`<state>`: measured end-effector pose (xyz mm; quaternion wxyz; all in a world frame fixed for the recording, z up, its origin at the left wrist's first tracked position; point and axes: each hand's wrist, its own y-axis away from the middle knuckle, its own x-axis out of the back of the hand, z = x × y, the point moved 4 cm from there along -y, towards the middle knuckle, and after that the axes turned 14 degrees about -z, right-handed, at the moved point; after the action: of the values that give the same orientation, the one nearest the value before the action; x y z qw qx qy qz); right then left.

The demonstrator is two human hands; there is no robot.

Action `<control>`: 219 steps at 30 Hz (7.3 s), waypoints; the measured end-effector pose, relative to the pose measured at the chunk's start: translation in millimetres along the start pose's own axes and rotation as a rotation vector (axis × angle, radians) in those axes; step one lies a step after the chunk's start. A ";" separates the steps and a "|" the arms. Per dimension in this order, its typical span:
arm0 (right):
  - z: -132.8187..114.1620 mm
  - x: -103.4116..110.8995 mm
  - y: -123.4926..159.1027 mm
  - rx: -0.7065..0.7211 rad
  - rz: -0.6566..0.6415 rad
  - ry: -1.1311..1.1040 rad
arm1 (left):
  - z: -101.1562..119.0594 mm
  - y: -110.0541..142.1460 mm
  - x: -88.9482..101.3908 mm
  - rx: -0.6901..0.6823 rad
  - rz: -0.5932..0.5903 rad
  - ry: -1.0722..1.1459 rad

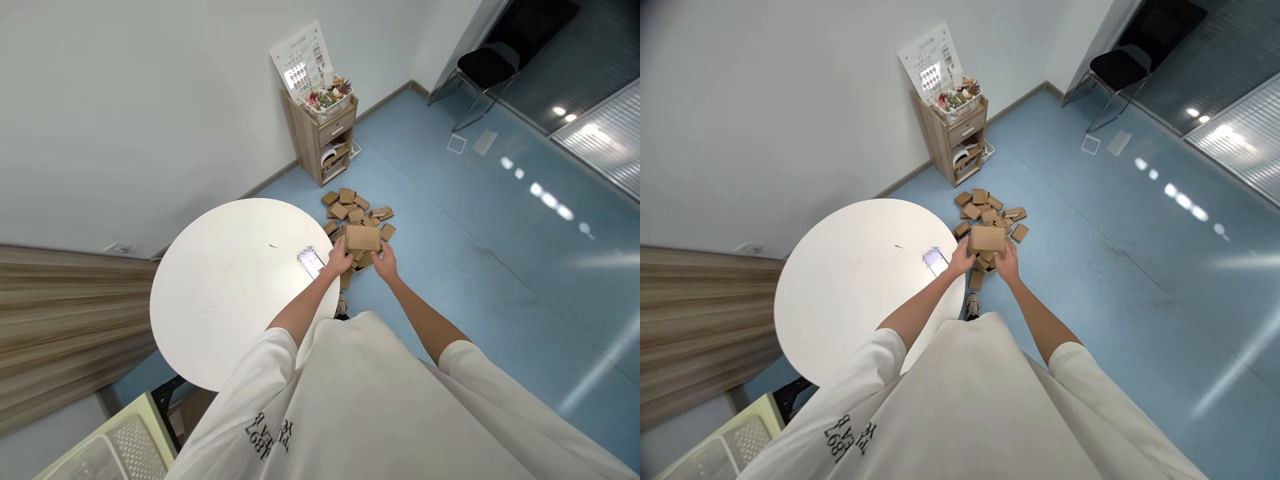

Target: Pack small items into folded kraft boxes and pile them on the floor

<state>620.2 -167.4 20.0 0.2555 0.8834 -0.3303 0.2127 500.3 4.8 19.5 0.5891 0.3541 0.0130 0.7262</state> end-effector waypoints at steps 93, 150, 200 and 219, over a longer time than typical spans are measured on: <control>-265.4 -625.7 569.0 1.132 -1.360 0.718 | -358.5 850.3 -93.4 0.897 0.963 0.207; -184.0 -452.5 262.0 0.238 -0.837 0.082 | -313.2 508.2 0.3 0.300 0.720 0.693; -150.1 -390.6 135.7 0.392 -1.035 0.681 | -280.6 356.5 -18.1 0.619 0.428 0.987; -111.5 -370.5 182.3 0.279 -0.982 0.495 | -277.6 366.6 -7.7 0.495 0.520 0.884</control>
<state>214.8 -44.2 -38.1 0.2751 0.8825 0.2203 0.3114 43.3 -3.3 -32.4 0.2287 0.1354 0.3405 0.9019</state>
